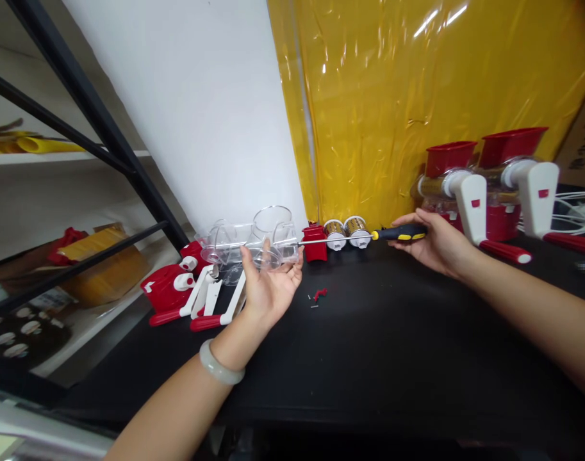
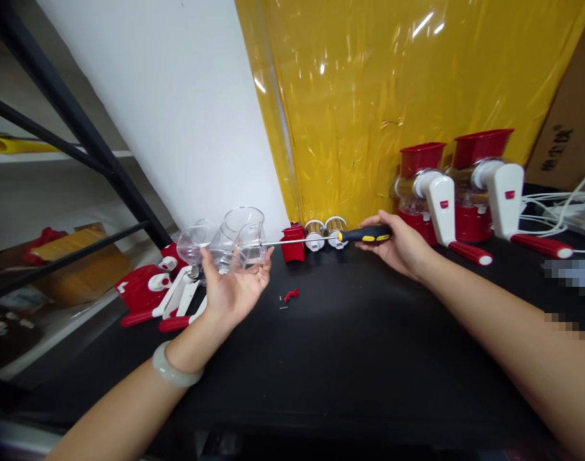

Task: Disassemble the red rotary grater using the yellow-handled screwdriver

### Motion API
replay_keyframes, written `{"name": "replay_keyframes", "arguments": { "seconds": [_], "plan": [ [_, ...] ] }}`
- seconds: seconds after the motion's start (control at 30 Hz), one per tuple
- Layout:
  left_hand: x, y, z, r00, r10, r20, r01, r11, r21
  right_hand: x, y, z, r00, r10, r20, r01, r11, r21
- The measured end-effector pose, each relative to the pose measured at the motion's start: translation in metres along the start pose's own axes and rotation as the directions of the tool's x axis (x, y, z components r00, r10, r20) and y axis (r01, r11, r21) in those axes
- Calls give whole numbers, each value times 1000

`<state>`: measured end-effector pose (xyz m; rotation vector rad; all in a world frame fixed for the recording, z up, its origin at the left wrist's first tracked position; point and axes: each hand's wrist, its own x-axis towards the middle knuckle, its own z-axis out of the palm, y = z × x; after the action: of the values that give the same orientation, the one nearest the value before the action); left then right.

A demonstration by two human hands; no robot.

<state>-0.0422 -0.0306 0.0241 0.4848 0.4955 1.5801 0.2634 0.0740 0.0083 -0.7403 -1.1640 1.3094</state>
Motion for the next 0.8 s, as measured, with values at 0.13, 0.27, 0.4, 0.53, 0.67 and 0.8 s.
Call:
{"name": "replay_keyframes", "arguments": {
  "seconds": [0.13,0.27,0.4,0.53,0.67,0.8],
  "plan": [
    [0,1,0,1000,21,6,-21,1000,0,2,5,-1,1000,-12,5,13,980,-199],
    [0,1,1,1000,27,5,-27,1000,14,-3,-2,2,997,-76,27,75,996,47],
    [0,0,1,999,32,3,-32,999,35,-7,-8,4,999,-31,35,24,984,177],
    [0,0,0,999,38,13,-39,998,40,-2,-3,2,1000,16,-23,-17,999,-36],
    [1,1,-2,999,28,34,-29,999,24,-1,-3,3,997,-62,-34,58,992,-108],
    [1,-1,-4,999,15,51,-16,1000,15,-7,-13,5,1000,-17,-4,17,975,221]
  ]
}}
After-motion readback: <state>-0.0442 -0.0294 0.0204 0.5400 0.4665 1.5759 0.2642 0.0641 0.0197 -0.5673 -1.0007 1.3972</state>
